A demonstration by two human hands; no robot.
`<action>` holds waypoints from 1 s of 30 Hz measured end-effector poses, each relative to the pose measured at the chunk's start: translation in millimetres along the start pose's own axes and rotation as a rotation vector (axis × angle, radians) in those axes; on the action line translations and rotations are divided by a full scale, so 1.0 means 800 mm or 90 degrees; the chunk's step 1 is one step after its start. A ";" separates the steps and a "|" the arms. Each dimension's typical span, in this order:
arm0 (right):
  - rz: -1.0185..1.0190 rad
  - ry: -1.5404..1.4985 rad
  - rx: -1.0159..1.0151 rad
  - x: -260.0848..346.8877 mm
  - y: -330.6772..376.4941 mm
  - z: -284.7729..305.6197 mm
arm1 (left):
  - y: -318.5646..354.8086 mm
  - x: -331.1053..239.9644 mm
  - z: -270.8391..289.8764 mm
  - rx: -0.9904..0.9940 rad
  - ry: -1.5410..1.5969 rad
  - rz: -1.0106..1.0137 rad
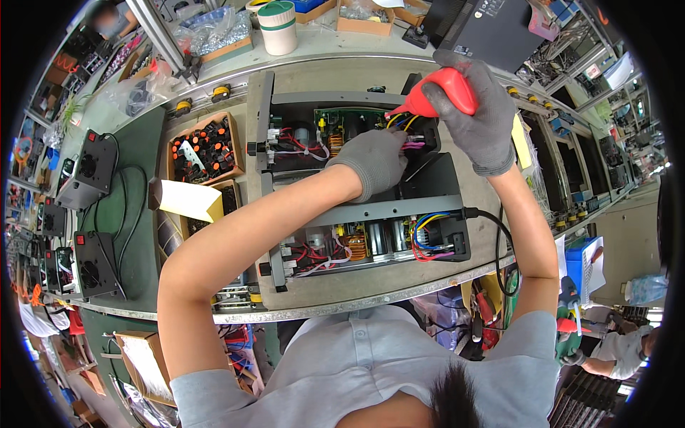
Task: The recorder is assembling and inspecting electronic power units on a factory production line, using various tools and applying labels.
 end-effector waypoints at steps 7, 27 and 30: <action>-0.012 -0.001 -0.003 0.006 0.001 0.001 | 0.013 -0.010 0.020 0.038 -0.024 0.013; -0.430 -0.710 -0.313 0.030 0.028 0.048 | 0.289 -0.023 0.092 -0.130 -0.368 0.134; -0.351 -0.500 -0.229 0.060 0.021 0.042 | 0.294 -0.010 0.088 -0.236 -0.374 0.231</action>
Point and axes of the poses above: each hand's wrist, its own y-axis away from the middle knuckle, its own z-axis out of the back of the hand, x = y × z, the point moved 2 cm from there along -y, towards the middle knuckle, and after that the axes turned 14 degrees about -y, right-handed, at the moved point
